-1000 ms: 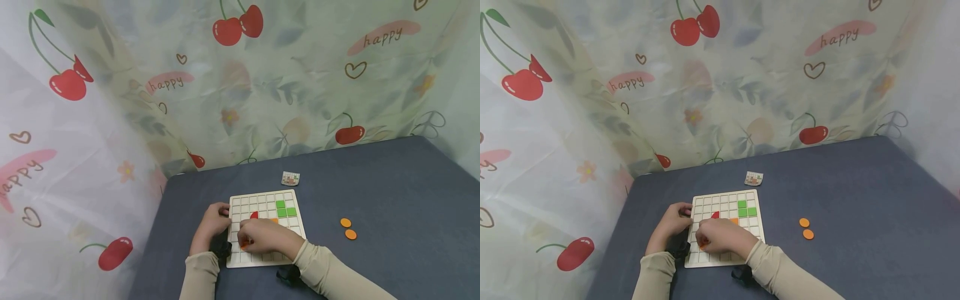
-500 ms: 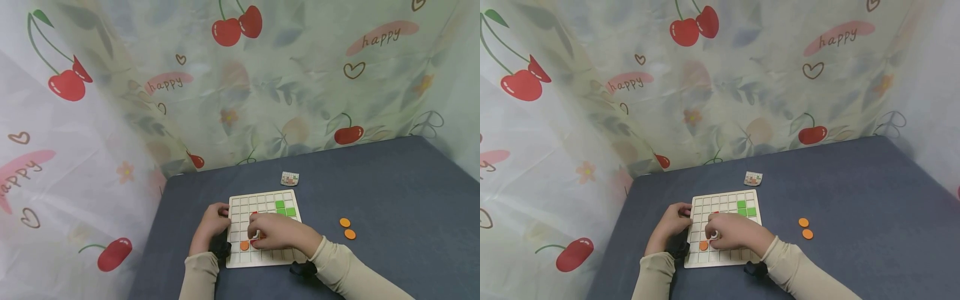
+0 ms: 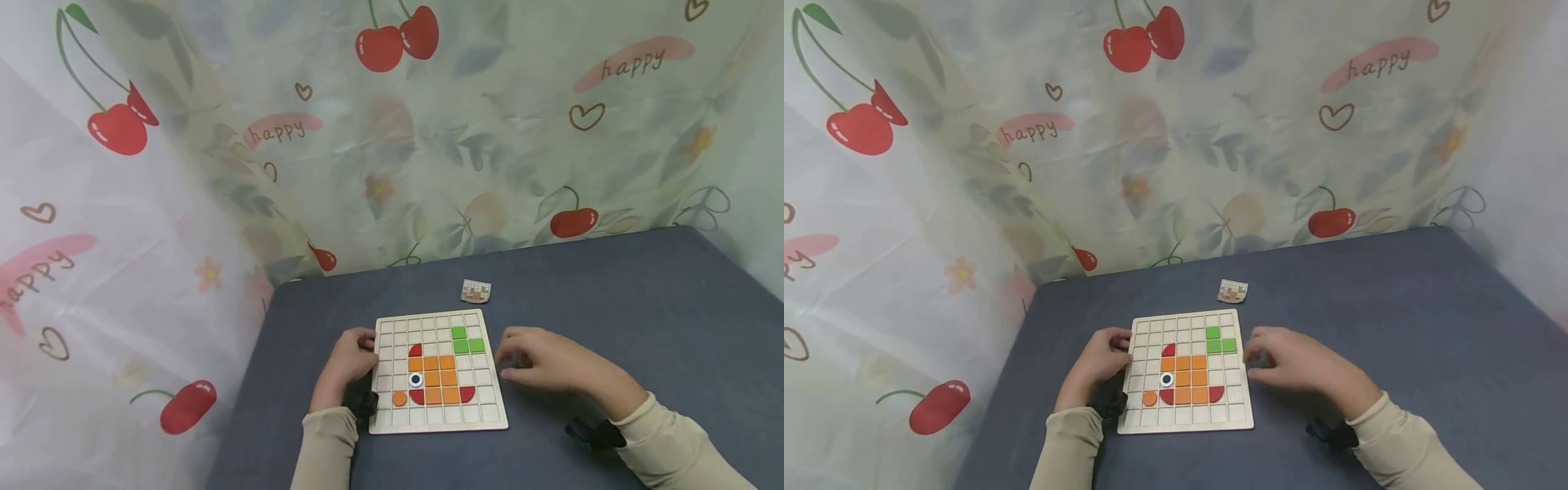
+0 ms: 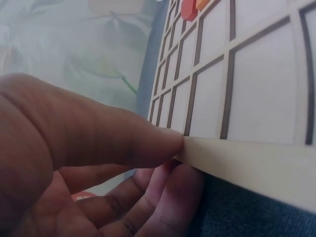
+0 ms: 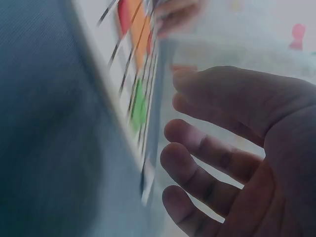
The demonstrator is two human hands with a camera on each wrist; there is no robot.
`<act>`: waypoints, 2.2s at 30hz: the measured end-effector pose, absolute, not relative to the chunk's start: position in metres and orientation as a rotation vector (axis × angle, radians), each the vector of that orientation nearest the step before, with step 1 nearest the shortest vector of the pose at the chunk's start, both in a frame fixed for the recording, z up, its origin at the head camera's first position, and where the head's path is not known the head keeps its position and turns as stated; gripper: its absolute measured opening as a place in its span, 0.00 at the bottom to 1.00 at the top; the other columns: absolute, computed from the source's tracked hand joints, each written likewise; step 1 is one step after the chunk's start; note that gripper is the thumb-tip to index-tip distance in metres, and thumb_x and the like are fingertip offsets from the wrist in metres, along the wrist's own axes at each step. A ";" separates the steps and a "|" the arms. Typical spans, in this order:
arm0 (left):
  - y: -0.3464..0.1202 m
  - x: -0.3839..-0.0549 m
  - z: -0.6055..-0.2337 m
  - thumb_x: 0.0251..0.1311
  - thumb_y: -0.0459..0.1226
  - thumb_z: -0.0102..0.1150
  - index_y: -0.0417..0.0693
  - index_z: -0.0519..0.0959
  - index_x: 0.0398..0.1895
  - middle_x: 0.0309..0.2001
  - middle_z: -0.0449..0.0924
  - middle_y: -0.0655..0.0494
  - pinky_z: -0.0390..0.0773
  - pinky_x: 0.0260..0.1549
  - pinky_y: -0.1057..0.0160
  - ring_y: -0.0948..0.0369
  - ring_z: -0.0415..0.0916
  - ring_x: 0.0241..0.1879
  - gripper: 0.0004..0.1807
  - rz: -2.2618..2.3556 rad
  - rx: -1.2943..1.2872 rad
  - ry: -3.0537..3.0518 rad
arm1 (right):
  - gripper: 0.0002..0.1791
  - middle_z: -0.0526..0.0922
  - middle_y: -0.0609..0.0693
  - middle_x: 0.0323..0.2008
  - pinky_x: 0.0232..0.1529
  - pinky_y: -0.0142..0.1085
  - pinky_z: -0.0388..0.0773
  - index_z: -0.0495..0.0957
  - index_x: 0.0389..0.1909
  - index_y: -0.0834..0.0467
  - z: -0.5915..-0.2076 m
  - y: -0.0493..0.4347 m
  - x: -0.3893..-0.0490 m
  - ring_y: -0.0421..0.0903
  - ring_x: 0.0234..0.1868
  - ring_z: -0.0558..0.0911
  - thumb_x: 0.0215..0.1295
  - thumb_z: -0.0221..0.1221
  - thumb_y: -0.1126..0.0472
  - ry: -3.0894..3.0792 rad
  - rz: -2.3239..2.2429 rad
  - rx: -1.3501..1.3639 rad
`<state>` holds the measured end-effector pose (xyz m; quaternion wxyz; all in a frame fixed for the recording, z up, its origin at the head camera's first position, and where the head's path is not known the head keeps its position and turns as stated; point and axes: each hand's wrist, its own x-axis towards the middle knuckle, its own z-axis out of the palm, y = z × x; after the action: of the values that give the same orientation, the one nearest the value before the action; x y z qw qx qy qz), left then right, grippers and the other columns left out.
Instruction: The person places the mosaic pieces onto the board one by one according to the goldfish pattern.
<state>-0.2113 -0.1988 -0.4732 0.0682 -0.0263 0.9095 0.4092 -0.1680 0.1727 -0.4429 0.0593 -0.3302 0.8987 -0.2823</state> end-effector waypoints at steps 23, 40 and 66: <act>-0.198 -0.211 -0.472 0.52 0.24 0.61 0.35 0.81 0.63 0.47 0.84 0.44 0.79 0.41 0.57 0.53 0.79 0.43 0.30 1.210 -0.090 2.753 | 0.08 0.80 0.38 0.41 0.34 0.31 0.76 0.88 0.44 0.45 -0.468 0.266 -0.151 0.27 0.33 0.74 0.72 0.66 0.62 2.838 -0.799 -0.737; -0.199 -0.211 -0.474 0.51 0.24 0.61 0.35 0.82 0.62 0.46 0.84 0.45 0.78 0.40 0.57 0.54 0.79 0.43 0.29 1.198 -0.083 2.769 | 0.07 0.81 0.37 0.40 0.33 0.32 0.76 0.87 0.39 0.44 -0.473 0.262 -0.150 0.27 0.33 0.74 0.64 0.73 0.59 2.913 -0.728 -0.666; -0.200 -0.208 -0.473 0.50 0.23 0.58 0.34 0.81 0.62 0.46 0.84 0.43 0.75 0.34 0.59 0.53 0.77 0.41 0.30 1.246 -0.063 2.756 | 0.07 0.81 0.34 0.37 0.34 0.32 0.78 0.87 0.35 0.43 -0.468 0.257 -0.154 0.28 0.34 0.76 0.64 0.73 0.59 2.957 -0.732 -0.720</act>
<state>-0.2082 -0.1998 -0.4725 0.0581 -0.0207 0.9095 0.4110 -0.1538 0.2575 -0.4677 0.0057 -0.2299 0.9447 -0.2337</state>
